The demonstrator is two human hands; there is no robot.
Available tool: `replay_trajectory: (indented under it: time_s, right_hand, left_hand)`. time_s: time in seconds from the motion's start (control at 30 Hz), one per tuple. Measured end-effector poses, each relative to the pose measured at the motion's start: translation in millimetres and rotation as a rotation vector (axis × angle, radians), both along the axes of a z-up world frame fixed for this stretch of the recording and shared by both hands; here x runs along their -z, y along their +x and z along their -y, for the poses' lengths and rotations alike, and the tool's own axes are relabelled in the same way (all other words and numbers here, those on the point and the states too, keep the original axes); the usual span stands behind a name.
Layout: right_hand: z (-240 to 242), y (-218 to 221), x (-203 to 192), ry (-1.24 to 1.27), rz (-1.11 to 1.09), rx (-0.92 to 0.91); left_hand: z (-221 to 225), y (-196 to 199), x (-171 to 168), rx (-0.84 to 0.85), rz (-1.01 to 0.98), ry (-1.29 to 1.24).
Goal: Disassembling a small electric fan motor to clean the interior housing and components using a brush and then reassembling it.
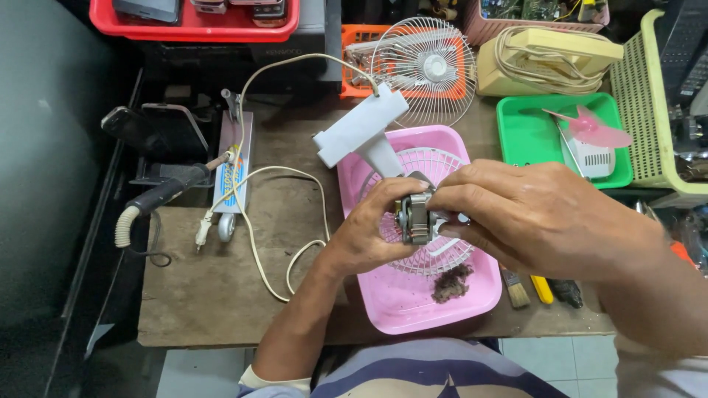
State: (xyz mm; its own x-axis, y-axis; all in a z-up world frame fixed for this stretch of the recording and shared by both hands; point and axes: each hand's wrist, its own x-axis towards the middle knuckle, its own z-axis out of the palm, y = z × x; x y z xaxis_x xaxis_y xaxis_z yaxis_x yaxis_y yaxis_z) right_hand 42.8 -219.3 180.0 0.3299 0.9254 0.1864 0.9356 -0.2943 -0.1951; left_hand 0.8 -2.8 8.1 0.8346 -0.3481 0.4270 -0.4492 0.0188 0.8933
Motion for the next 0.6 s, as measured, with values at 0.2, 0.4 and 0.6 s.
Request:
replay_trajectory:
  time_s: [0.2,0.4,0.6]
  right_hand:
    - [2.9,-2.3,-12.2,0.086,-0.080,0.044]
    - [0.6,-3.5,-5.1,0.102,-0.057,0.026]
    - [0.2,-2.6,6.3,0.048,0.021,0.023]
  left_hand:
    - [-1.0,0.5,1.8,0.020,0.003,-0.022]
    - [-0.3,0.2,1.5,0.010,-0.002,-0.008]
    - [0.6,-1.1,-0.4,-0.003,-0.027,0.015]
